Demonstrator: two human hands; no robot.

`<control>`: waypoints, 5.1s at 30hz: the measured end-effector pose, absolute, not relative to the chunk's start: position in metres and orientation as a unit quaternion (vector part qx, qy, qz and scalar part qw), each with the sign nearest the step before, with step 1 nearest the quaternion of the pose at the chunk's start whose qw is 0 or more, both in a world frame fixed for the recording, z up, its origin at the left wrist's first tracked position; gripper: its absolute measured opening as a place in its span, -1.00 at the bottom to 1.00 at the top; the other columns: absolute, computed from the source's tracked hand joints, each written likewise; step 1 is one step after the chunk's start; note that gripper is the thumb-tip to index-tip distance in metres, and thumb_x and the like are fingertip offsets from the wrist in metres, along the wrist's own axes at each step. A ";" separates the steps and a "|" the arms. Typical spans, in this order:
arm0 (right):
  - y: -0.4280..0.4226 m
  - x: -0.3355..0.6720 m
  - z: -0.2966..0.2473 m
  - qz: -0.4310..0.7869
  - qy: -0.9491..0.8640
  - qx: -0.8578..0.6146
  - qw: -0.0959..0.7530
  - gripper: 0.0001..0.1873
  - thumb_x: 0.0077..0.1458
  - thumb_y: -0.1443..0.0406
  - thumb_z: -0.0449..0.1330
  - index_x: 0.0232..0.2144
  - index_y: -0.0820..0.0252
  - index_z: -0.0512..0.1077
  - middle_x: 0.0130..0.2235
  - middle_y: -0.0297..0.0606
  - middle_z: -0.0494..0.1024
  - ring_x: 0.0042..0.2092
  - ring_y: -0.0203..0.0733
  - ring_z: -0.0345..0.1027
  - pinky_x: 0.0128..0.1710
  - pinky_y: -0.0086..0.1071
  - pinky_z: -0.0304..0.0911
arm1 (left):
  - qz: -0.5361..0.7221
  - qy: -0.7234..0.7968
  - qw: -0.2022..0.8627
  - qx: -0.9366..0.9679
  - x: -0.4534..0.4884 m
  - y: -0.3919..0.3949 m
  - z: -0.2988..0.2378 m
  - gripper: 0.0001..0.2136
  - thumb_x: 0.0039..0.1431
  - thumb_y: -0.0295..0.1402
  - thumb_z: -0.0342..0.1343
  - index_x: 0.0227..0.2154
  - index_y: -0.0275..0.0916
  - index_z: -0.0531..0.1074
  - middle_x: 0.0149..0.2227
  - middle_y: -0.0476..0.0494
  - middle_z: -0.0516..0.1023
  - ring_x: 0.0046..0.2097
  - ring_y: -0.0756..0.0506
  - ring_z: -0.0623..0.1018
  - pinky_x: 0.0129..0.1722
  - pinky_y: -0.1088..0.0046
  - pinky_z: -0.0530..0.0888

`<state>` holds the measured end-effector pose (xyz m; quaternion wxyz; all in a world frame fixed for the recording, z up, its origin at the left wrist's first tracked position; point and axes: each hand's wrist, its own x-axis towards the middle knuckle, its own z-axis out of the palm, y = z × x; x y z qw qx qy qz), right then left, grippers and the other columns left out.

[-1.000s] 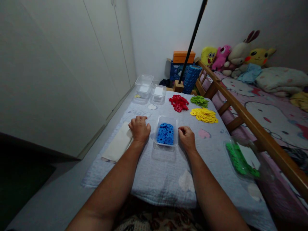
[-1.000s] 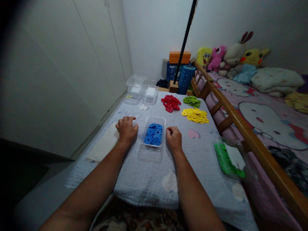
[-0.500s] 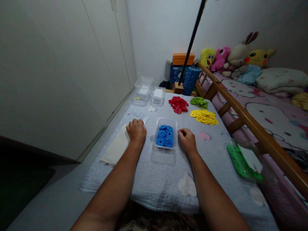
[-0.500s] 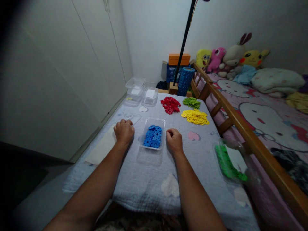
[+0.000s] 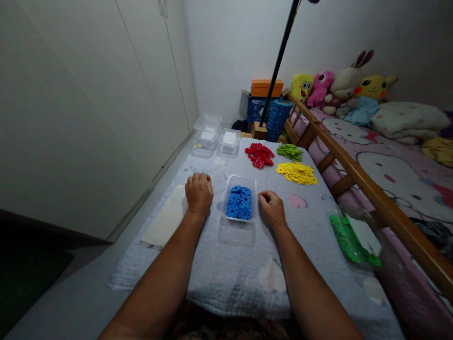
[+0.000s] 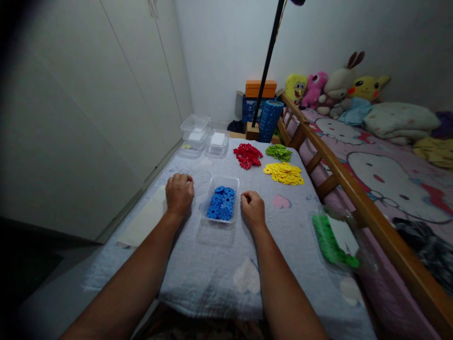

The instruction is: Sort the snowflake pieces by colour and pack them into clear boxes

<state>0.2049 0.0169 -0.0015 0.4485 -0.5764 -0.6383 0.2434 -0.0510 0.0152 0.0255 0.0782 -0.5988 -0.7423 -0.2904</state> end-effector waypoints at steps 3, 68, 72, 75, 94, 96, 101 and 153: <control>0.017 0.205 -0.002 0.242 -0.640 -0.579 0.444 -0.74 0.06 0.13 0.11 -0.46 0.15 0.48 -0.36 -0.22 0.56 -0.28 -0.11 0.42 -0.19 -0.26 0.26 | -0.355 -0.698 0.081 -0.617 -0.053 0.017 0.026 -0.93 0.25 -0.43 0.03 -0.30 -0.19 0.41 -0.22 -0.26 0.50 -0.10 -0.28 0.44 -0.04 0.17 0.34; -0.006 0.187 0.021 0.352 -0.647 -0.505 0.450 -0.43 0.03 0.12 0.26 0.08 0.16 0.30 -0.53 -0.59 0.23 -0.50 -0.31 0.19 -0.41 -0.41 0.14 | -0.405 -0.575 -0.466 -0.537 -0.035 -0.005 0.047 -0.53 0.11 -0.23 0.14 0.09 -0.26 0.46 -0.56 0.02 0.49 -0.56 -0.04 0.40 -0.52 0.47 0.26; -0.008 0.187 0.023 0.323 -0.657 -0.517 0.444 -0.44 0.05 0.13 0.24 0.09 0.16 0.31 -0.53 -0.58 0.25 -0.50 -0.30 0.21 -0.39 -0.40 0.15 | -0.396 -0.599 -0.412 -0.562 -0.036 -0.005 0.047 -0.58 0.11 -0.25 0.12 0.02 -0.27 0.51 -0.48 -0.05 0.56 -0.49 -0.07 0.46 -0.46 0.45 0.30; -0.009 0.188 0.024 0.309 -0.656 -0.528 0.442 -0.44 0.05 0.13 0.23 0.09 0.17 0.31 -0.54 -0.57 0.26 -0.50 -0.29 0.23 -0.39 -0.40 0.16 | -0.387 -0.606 -0.400 -0.568 -0.037 -0.004 0.047 -0.58 0.08 -0.26 0.14 0.00 -0.29 0.51 -0.60 0.05 0.42 -0.54 -0.05 0.40 -0.49 0.47 0.25; -0.010 0.191 0.031 0.337 -0.653 -0.526 0.428 -0.44 0.08 0.14 0.20 0.11 0.20 0.32 -0.55 -0.56 0.30 -0.50 -0.28 0.24 -0.42 -0.40 0.13 | -0.411 -0.630 -0.348 -0.559 -0.021 -0.011 0.048 -0.57 0.17 -0.21 0.05 0.07 -0.24 0.43 -0.62 0.10 0.33 -0.54 -0.06 0.35 -0.47 0.47 0.20; -0.012 0.190 0.033 0.318 -0.661 -0.534 0.419 -0.45 0.08 0.13 0.19 0.10 0.21 0.34 -0.57 -0.56 0.27 -0.52 -0.28 0.22 -0.43 -0.40 0.11 | -0.398 -0.644 -0.320 -0.569 -0.019 -0.014 0.050 -0.58 0.19 -0.23 0.02 0.07 -0.25 0.46 -0.61 0.07 0.36 -0.52 -0.08 0.38 -0.44 0.45 0.21; -0.016 0.188 0.038 0.281 -0.683 -0.549 0.391 -0.48 0.11 0.15 0.16 0.09 0.24 0.37 -0.61 -0.57 0.22 -0.55 -0.29 0.18 -0.44 -0.43 0.07 | -0.359 -0.678 -0.258 -0.588 -0.019 -0.017 0.059 -0.57 0.21 -0.29 -0.04 0.09 -0.28 0.47 -0.57 0.01 0.41 -0.48 -0.10 0.42 -0.38 0.43 0.24; -0.021 0.188 0.043 0.233 -0.707 -0.573 0.344 -0.50 0.13 0.18 0.13 0.09 0.26 0.42 -0.61 -0.50 0.35 -0.55 -0.27 0.26 -0.43 -0.43 0.08 | -0.204 -0.706 -0.146 -0.662 -0.014 -0.022 0.067 -0.56 0.35 -0.31 -0.06 0.24 -0.25 0.35 -0.33 -0.17 0.63 -0.28 -0.17 0.60 -0.21 0.40 0.39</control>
